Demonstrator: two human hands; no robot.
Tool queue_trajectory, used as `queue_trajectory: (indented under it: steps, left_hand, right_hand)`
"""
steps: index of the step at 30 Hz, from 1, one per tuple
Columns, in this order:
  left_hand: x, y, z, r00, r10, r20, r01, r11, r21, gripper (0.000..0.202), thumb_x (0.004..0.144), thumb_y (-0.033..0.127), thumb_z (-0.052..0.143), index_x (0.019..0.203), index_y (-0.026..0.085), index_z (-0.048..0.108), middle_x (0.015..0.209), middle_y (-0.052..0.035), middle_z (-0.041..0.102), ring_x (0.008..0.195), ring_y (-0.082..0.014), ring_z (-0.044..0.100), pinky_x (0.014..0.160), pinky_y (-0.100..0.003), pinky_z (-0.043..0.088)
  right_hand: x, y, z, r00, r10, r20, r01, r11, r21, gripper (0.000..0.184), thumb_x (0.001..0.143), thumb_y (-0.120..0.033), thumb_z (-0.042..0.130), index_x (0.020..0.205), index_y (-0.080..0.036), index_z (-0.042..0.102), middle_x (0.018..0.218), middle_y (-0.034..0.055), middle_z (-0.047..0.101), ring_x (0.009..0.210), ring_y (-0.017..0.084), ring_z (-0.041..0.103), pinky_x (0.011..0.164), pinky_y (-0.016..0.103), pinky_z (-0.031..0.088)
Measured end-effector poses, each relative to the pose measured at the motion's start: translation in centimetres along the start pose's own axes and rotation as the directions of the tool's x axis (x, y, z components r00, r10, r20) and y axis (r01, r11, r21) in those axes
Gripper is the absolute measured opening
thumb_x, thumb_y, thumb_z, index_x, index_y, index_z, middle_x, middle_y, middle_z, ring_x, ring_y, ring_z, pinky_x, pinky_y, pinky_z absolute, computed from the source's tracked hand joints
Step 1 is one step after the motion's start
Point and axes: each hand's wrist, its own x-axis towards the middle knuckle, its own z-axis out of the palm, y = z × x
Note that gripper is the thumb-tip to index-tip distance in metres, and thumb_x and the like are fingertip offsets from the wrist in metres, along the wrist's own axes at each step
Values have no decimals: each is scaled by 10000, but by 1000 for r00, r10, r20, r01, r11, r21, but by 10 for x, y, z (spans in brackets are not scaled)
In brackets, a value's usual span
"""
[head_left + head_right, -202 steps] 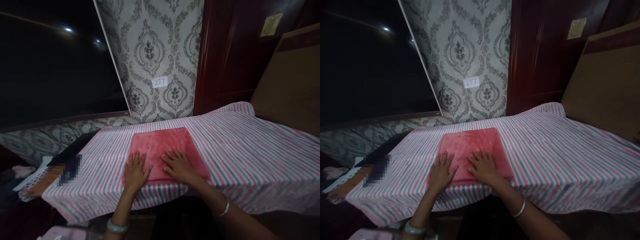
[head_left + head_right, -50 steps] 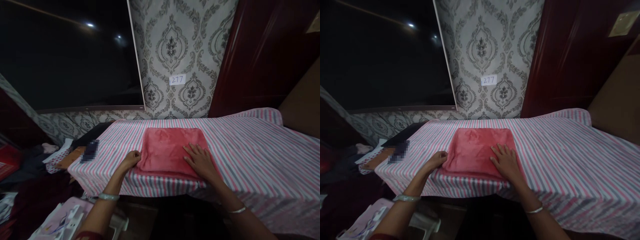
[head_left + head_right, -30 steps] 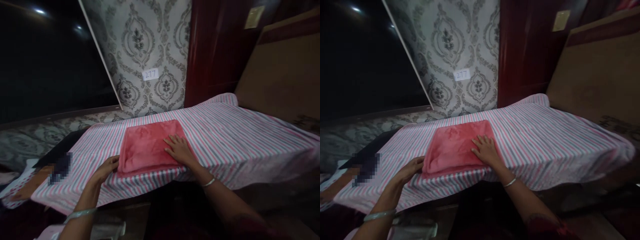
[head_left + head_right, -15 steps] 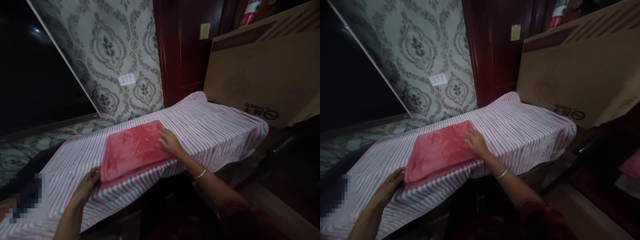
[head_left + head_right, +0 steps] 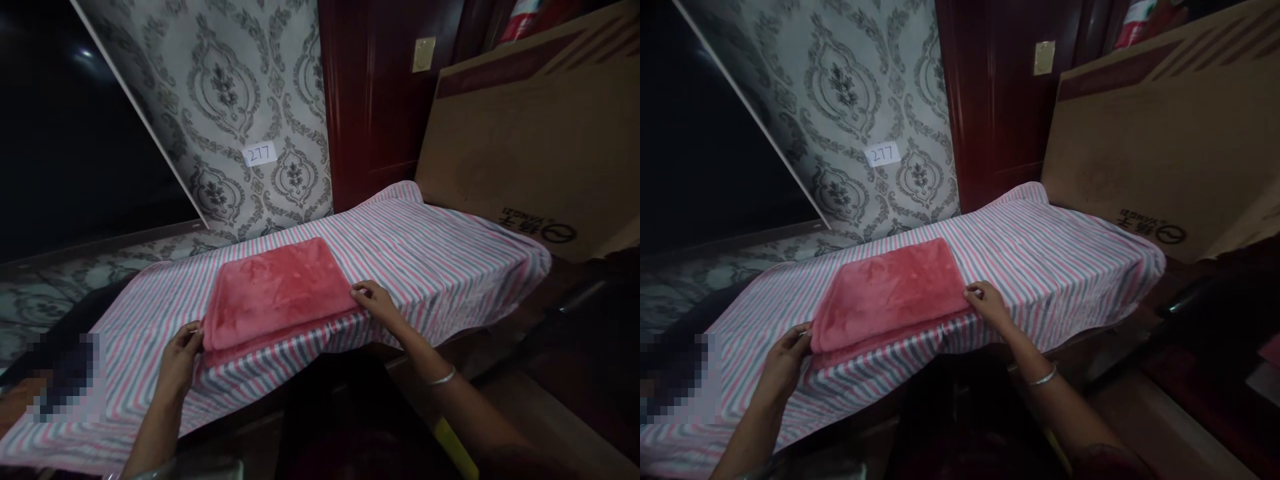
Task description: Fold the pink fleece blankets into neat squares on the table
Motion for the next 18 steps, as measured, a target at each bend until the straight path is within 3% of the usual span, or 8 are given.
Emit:
queue_trajectory:
  steps: [5,7,10,12,14,16,18]
  left_hand:
    - [-4,-5,3,986,-108,129,136,962,-236,512,431,454,889,786,183,639,613,41,604,560,-119,537,566,-240,431]
    - [-8,-6,0,977,-114,179,153,963,-224,504,469,473,882,817,180,664,664,13,640,624,-147,577,607,-259,447]
    - [-12,-6,-5,975,-50,218,78,990,-121,498,535,543,844,825,164,700,754,-32,672,738,-184,599,678,-282,456]
    - [-13,-6,-7,972,-9,234,17,999,-33,483,579,576,810,800,158,711,778,-46,669,767,-192,585,698,-287,448]
    - [-12,-4,-8,975,37,218,-43,999,27,462,610,587,784,763,158,711,789,-45,656,744,-178,553,674,-278,426]
    - [-10,-1,-7,980,114,162,-120,992,26,436,627,582,771,728,164,698,828,-39,644,711,-154,510,643,-267,395]
    - [-7,0,-5,976,171,132,-170,985,-23,410,649,567,764,699,169,676,797,-21,614,677,-133,463,624,-258,366]
  right_hand:
    - [-6,-8,-4,991,102,91,-119,972,205,428,692,-555,650,914,-188,660,753,19,625,586,133,507,564,274,408]
    - [-9,-11,-7,972,159,173,-206,930,303,543,670,-573,689,1039,-178,638,647,-31,542,491,98,421,482,249,331]
    - [-11,-16,-11,930,241,277,-332,875,353,734,640,-603,734,1200,-155,574,538,-83,439,433,89,373,437,236,251]
    - [-10,-19,-11,901,279,333,-385,868,314,696,625,-621,751,1113,-150,597,500,-81,427,430,95,390,430,235,238]
    - [-8,-21,-10,878,290,380,-403,877,263,584,599,-634,769,908,-168,601,480,-74,421,424,88,382,422,234,235]
    - [-6,-23,-8,872,285,398,-400,884,243,546,572,-640,785,773,-191,547,477,-77,405,415,75,358,412,229,231]
    - [-5,-23,-6,883,278,379,-392,880,269,556,553,-639,796,757,-202,521,486,-89,382,409,65,339,405,220,228]
